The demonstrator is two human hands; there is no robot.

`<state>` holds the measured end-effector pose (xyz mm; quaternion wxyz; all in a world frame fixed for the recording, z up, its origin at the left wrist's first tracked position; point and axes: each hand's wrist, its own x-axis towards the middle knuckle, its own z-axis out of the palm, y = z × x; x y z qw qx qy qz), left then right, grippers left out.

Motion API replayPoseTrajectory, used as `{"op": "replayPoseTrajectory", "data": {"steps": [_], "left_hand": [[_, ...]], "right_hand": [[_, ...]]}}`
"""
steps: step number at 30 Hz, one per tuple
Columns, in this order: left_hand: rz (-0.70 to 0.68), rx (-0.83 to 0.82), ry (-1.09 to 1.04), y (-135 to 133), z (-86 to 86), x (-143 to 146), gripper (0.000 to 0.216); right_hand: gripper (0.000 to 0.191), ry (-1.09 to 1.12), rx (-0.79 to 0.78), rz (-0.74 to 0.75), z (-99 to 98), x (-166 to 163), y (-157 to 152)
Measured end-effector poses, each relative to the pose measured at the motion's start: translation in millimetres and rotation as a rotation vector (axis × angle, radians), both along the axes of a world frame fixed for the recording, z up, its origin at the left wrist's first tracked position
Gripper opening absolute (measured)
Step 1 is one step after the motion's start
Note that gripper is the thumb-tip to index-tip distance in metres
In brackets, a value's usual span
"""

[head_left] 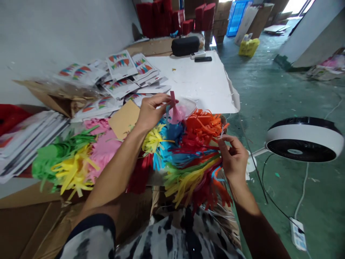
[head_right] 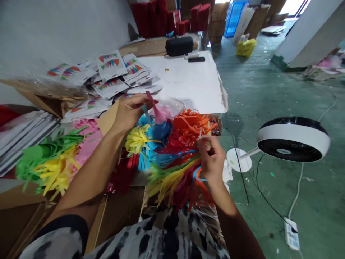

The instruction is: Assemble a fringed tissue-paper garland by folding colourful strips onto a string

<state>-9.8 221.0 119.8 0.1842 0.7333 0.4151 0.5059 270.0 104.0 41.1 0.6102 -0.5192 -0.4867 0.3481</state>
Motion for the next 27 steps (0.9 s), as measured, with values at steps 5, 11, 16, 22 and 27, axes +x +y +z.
{"op": "replayPoseTrajectory", "data": {"steps": [5, 11, 16, 22, 27], "left_hand": [[-0.221, -0.153, -0.171, -23.4, -1.4, 45.1, 0.013], [-0.497, -0.39, -0.297, -48.5, -26.8, 91.8, 0.013], [-0.476, -0.497, -0.46, -56.9, -42.6, 105.7, 0.021], [-0.362, -0.484, -0.572, -59.4, -42.9, 106.8, 0.023], [-0.366, -0.516, -0.606, -61.5, -45.1, 106.2, 0.017]], "right_hand": [[0.016, 0.013, 0.121, 0.022, 7.1, -6.5, 1.5], [0.023, 0.172, -0.008, 0.208, 13.4, -16.5, 3.6], [0.03, 0.163, -0.029, 0.215, 9.6, -16.5, 6.9], [0.03, 0.114, -0.023, 0.19, 8.5, -16.9, 6.3], [0.03, 0.22, -0.072, 0.22, 2.2, -14.8, 7.5]]}}
